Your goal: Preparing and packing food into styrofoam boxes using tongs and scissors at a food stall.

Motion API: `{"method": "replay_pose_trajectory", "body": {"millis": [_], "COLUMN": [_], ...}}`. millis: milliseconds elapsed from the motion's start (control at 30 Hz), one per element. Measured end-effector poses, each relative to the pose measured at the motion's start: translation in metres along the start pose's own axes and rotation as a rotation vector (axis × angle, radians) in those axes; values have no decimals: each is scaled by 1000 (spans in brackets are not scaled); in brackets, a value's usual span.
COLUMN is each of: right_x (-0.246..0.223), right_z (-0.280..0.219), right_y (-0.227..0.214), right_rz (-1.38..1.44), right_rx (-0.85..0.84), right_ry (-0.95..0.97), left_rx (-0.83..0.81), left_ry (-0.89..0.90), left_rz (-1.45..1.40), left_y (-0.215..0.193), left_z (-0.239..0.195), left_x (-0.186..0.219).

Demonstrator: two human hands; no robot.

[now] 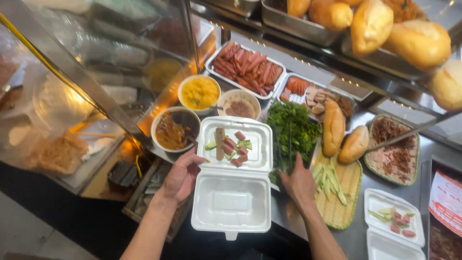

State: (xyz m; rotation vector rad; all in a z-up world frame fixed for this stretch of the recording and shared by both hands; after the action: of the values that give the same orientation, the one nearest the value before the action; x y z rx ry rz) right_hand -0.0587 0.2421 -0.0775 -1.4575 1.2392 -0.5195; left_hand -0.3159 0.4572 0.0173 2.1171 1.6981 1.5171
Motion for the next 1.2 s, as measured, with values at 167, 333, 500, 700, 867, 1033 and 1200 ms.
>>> {"method": "replay_pose_trajectory", "body": {"millis": [167, 333, 500, 700, 867, 1033, 1200], "right_x": [15, -46, -240, -377, -384, -375, -386], "right_z": [-5, -39, -40, 61, 34, 52, 48], "right_y": [-68, -198, -316, -332, -369, -356, -344], "right_rz": [154, 192, -95, -521, -547, -594, -469], "right_rx": [-2, -104, 251, 318, 368, 258, 271], "right_ry": [16, 53, -264, -380, -332, -244, -369], "left_rx": [-61, -200, -260, -287, -401, -455, -353], "left_ry": [-55, -120, -118, -36, -30, -42, -79], "left_rz": [-67, -162, -282, -261, -327, -342, -320], "left_y": [-30, -21, -1, 28, 27, 50, 58], "left_z": [40, 60, 83, 84, 104, 105, 110], "left_x": [44, 74, 107, 150, 162, 176, 176]}}
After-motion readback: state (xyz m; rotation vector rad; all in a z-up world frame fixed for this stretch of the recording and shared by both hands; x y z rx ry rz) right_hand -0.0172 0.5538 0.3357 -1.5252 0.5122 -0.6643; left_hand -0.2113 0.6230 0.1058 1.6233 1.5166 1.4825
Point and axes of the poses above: each hand's wrist, its own z-axis towards the middle knuckle, its own y-axis out of the palm, x = y × z, the point moved 9 cm from there along z, towards the middle knuckle, and after that the axes turned 2 degrees about z, right-handed, at the moved point
